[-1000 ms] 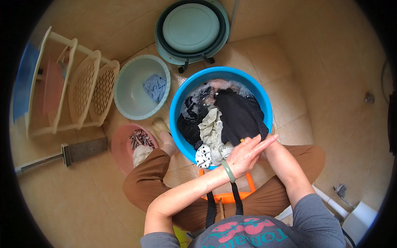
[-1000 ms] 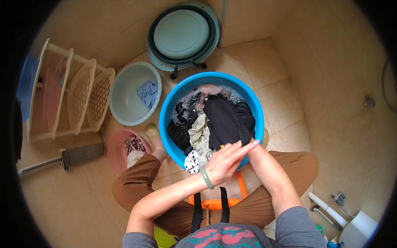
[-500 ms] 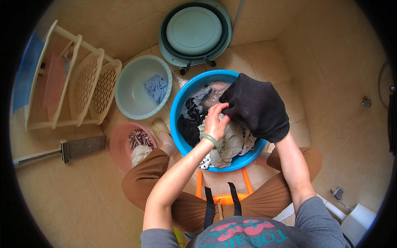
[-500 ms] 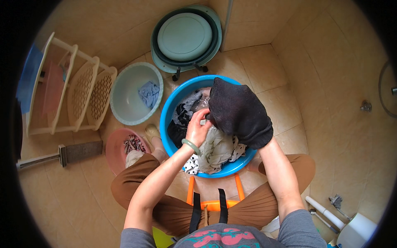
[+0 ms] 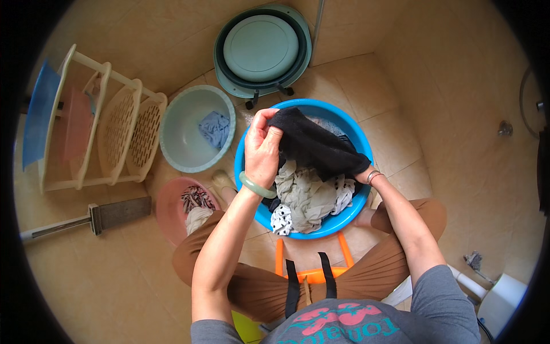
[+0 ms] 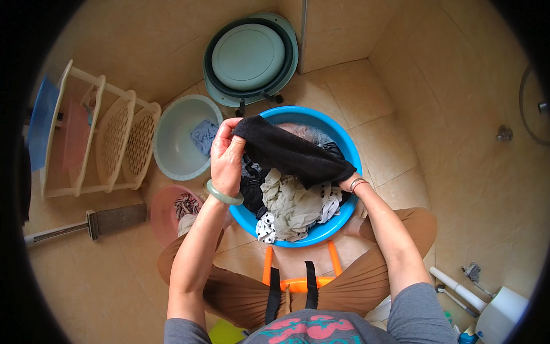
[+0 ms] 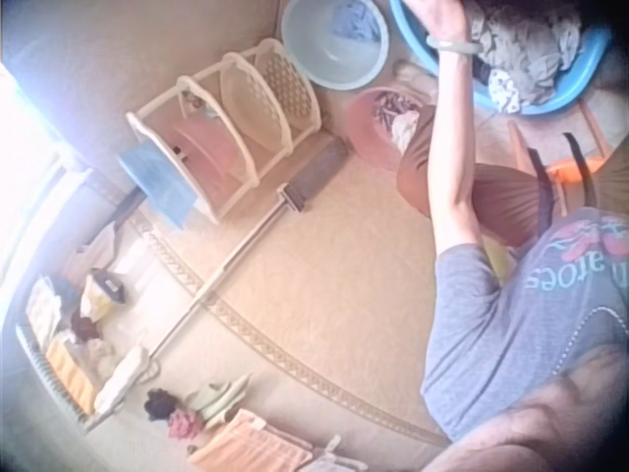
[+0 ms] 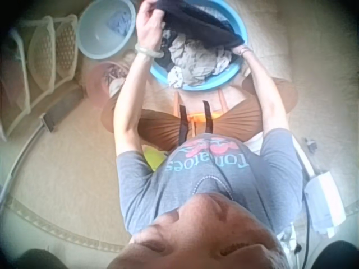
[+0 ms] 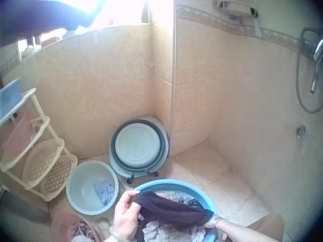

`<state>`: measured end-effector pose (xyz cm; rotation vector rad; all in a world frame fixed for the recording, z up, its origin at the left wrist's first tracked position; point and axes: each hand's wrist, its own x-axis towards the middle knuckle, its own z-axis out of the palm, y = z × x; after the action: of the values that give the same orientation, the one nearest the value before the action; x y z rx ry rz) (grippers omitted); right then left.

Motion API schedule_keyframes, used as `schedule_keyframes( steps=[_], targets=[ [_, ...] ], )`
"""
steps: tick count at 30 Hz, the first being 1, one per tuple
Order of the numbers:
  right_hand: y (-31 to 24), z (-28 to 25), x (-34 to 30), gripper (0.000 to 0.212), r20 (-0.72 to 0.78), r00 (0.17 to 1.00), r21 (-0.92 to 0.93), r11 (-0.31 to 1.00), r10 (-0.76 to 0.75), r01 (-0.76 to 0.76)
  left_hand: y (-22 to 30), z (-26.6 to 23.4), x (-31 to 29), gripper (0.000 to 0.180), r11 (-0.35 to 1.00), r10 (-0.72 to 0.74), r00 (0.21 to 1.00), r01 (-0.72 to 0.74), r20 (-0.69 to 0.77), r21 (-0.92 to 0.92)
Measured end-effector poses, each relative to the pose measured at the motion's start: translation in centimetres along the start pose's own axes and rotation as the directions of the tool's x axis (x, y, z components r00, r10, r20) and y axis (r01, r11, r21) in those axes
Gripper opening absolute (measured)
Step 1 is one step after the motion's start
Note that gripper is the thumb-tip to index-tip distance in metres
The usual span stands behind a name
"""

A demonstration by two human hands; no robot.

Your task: The person sits on a small stool and hand-washes a pile of clothes in a blue basin filled with soapy water. They scrub and rinse various items, including a yellow cloth, a white cloth, and a black garment, by hand.

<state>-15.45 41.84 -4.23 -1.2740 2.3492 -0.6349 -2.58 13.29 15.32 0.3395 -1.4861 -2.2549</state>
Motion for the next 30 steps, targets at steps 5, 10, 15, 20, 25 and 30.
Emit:
schedule_keyframes(
  steps=[5, 10, 15, 20, 25, 30],
  targets=[
    [-3.3, -2.7, 3.2, 0.026, -0.031, 0.809, 0.125, 0.805, 0.587, -0.579, 3.2, 1.7, -0.6, 0.019, 0.999, 0.038, 0.989, -0.041, 0.141, 0.02],
    [-10.7, -6.7, 4.2, 0.042, -0.424, 0.867, 0.092, 0.964, 0.264, -0.249, 5.6, 3.1, -1.8, 0.024, 0.999, 0.007, 0.988, -0.001, 0.157, -0.041],
    [-11.8, -5.4, 5.7, 0.033, -0.243, 0.97, -0.094, 0.995, -0.014, -0.009, 5.1, 2.1, -2.8, 0.023, 0.984, -0.05, 0.961, 0.094, 0.271, -0.149],
    [-6.2, -1.3, 5.9, 0.014, -0.076, 0.888, 0.962, 0.268, 0.454, -0.055, -5.1, -6.1, -1.8, 0.03, 0.861, -0.246, 0.914, 0.054, -0.322, -0.505],
    [-3.3, 0.8, 8.7, 0.02, -0.002, 0.824, 0.969, 0.206, 0.566, -0.139, -18.4, -11.8, -4.7, 0.031, 0.727, -0.666, 0.672, 0.489, -0.324, -0.482],
    [-1.7, 3.3, 11.8, 0.054, -0.27, 0.948, 0.382, 0.922, 0.171, -0.057, -24.1, -10.3, -1.7, 0.022, 0.944, -0.166, 0.886, 0.27, -0.434, 0.189]
  ],
)
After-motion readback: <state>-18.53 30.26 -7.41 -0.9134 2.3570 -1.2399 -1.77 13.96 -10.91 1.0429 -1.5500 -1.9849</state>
